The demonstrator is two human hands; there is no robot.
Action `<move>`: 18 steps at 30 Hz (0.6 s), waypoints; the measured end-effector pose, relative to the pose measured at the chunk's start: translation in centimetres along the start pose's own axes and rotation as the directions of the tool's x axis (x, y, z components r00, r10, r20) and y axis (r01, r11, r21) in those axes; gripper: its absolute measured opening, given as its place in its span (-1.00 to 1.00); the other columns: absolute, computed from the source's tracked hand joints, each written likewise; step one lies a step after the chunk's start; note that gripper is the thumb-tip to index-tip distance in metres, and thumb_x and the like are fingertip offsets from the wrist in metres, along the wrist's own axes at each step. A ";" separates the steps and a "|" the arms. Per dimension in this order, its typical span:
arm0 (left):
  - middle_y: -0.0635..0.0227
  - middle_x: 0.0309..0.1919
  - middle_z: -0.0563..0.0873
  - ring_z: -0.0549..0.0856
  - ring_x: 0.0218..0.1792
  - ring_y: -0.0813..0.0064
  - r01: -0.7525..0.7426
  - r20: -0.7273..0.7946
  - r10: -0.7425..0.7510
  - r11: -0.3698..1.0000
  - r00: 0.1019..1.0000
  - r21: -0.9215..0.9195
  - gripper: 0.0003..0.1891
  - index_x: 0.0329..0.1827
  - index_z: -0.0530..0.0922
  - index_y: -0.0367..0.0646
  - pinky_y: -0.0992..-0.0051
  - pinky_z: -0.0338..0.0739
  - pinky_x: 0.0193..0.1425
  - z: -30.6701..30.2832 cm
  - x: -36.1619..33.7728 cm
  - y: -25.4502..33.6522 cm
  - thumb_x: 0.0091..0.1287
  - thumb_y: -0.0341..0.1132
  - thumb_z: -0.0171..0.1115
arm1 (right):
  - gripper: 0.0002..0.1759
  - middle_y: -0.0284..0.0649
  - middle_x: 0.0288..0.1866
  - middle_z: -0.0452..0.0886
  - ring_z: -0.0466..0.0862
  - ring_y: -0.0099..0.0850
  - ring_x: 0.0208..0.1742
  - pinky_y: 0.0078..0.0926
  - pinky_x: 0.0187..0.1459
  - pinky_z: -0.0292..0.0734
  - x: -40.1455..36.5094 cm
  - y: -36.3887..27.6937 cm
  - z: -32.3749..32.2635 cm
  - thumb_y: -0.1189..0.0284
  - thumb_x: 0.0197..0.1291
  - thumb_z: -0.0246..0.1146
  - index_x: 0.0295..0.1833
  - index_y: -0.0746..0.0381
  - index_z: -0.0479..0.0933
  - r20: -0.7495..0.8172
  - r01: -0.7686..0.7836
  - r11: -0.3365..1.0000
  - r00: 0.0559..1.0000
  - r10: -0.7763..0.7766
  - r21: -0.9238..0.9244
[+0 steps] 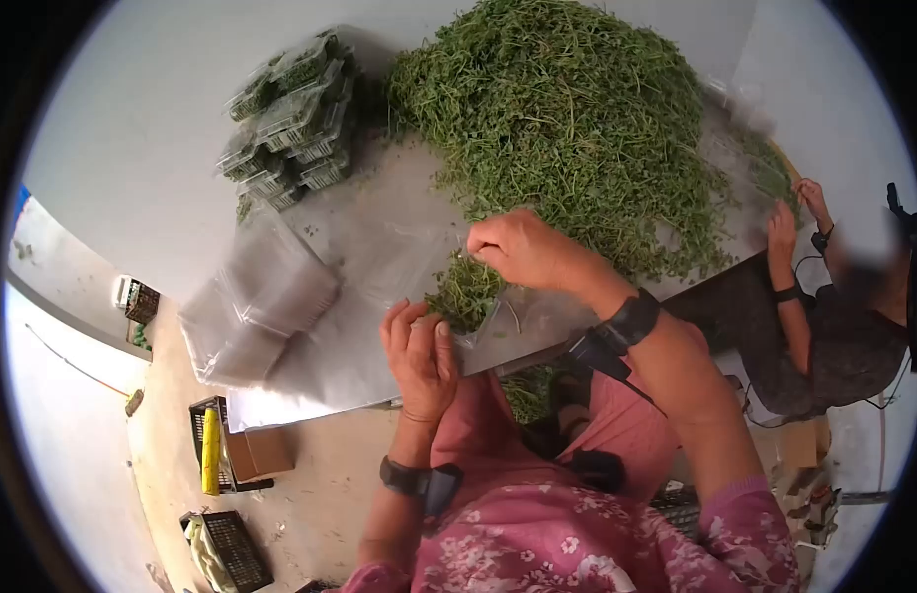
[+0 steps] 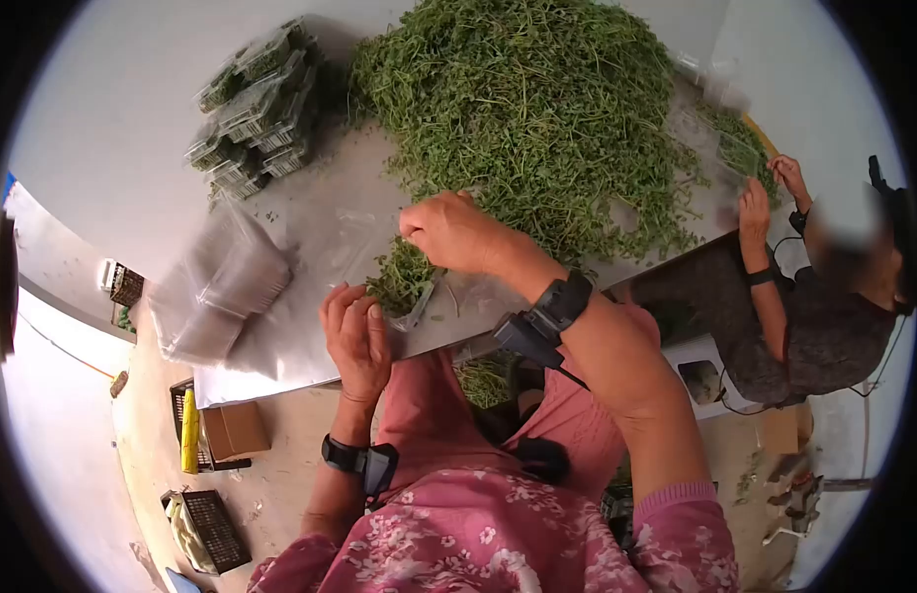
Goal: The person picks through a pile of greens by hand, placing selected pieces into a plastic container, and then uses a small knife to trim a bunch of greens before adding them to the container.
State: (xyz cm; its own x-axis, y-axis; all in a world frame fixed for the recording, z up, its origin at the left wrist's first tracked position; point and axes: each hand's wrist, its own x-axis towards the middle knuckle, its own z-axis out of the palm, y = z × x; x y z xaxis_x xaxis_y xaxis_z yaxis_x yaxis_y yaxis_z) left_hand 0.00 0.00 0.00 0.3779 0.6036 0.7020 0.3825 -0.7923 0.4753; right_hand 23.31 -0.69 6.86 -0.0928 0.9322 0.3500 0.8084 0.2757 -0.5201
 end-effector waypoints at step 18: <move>0.04 0.14 0.61 0.51 0.26 -0.08 0.015 -0.027 -0.015 1.000 1.000 0.005 -0.83 -0.03 0.64 -0.26 0.08 0.43 0.30 -0.3 0.0 -0.1 0.42 -0.37 0.25 | -0.89 -0.18 -0.36 0.71 0.67 -0.35 -0.36 -0.30 -0.28 0.57 -6.1 9.1 -9.5 0.48 0.23 0.35 -0.18 0.30 0.66 -0.089 -0.514 0.857 0.856 0.510 -0.026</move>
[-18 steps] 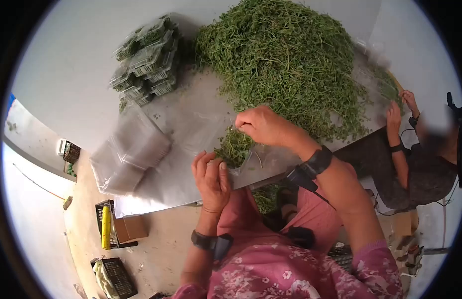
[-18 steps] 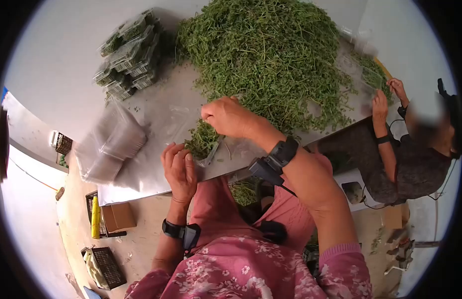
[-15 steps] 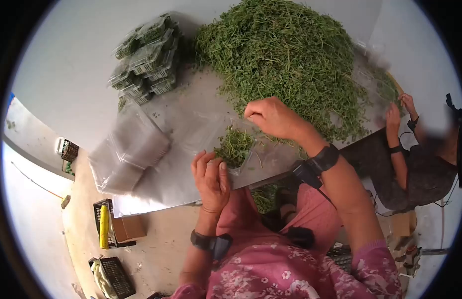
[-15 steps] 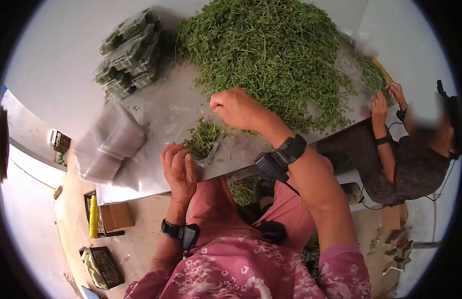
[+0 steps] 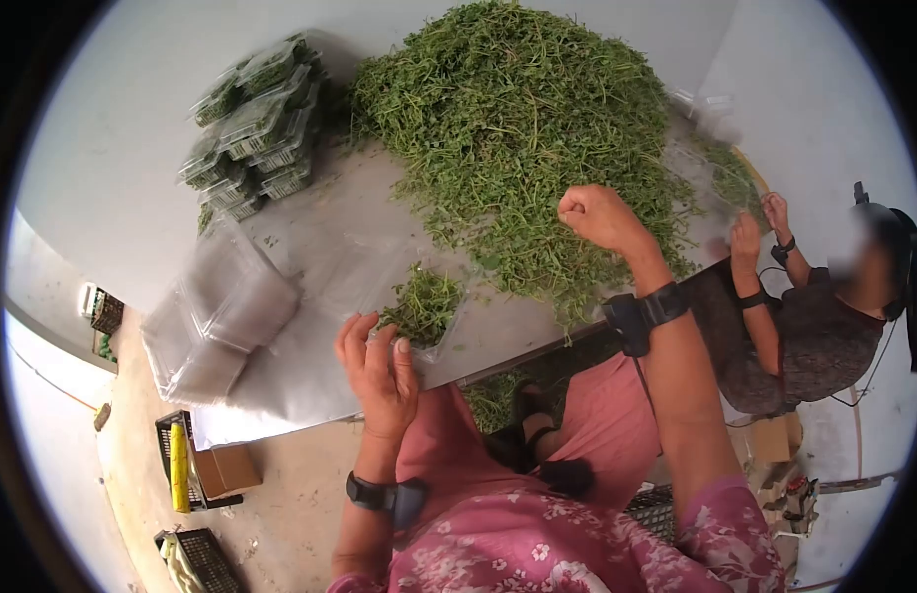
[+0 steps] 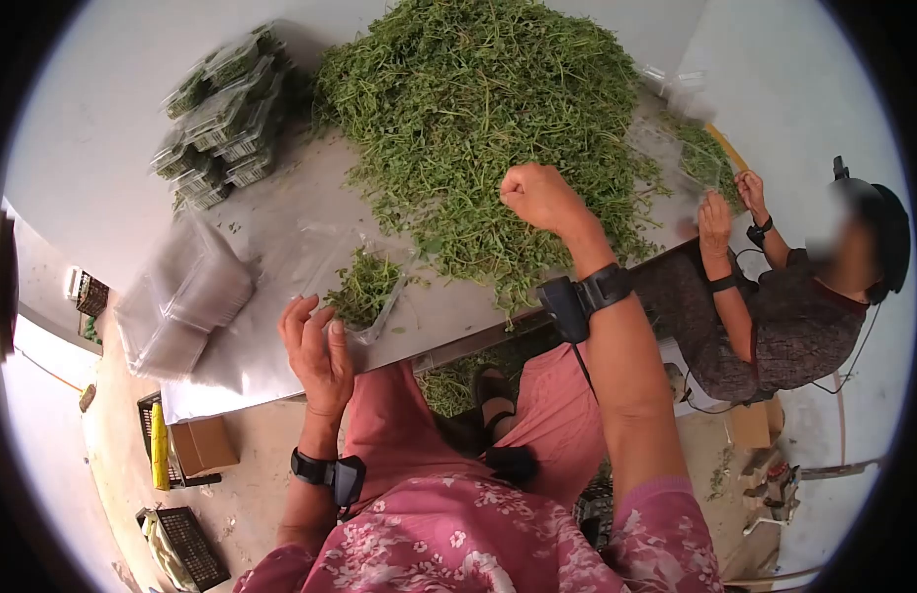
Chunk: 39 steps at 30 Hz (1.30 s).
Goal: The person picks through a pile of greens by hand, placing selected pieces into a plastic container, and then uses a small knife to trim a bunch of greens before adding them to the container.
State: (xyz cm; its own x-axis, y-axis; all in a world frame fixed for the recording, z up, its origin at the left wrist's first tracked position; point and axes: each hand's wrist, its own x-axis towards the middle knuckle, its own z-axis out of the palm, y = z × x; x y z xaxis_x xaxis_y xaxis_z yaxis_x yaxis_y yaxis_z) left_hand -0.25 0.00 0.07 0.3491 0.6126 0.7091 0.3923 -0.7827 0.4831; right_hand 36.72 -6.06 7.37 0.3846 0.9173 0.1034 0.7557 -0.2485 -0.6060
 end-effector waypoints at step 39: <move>0.06 0.09 0.62 0.52 0.24 -0.06 -0.008 0.034 0.007 0.999 0.999 0.035 -0.85 -0.08 0.65 -0.25 0.09 0.41 0.34 0.1 0.2 0.2 0.44 -0.37 0.22 | -0.87 -0.32 -0.46 0.60 0.60 -0.57 -0.45 -0.44 -0.39 0.51 0.4 -0.5 1.4 0.51 0.31 0.32 -0.11 0.34 0.59 -0.038 0.070 0.952 0.997 -0.062 0.298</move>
State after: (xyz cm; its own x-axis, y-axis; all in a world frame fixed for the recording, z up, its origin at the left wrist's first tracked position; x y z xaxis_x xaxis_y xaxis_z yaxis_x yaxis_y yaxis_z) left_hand -0.03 -0.06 0.27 0.3806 0.6108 0.6943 0.4192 -0.7832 0.4592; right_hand 35.70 -5.15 6.63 0.3572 0.9183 0.1705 0.5887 -0.0796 -0.8044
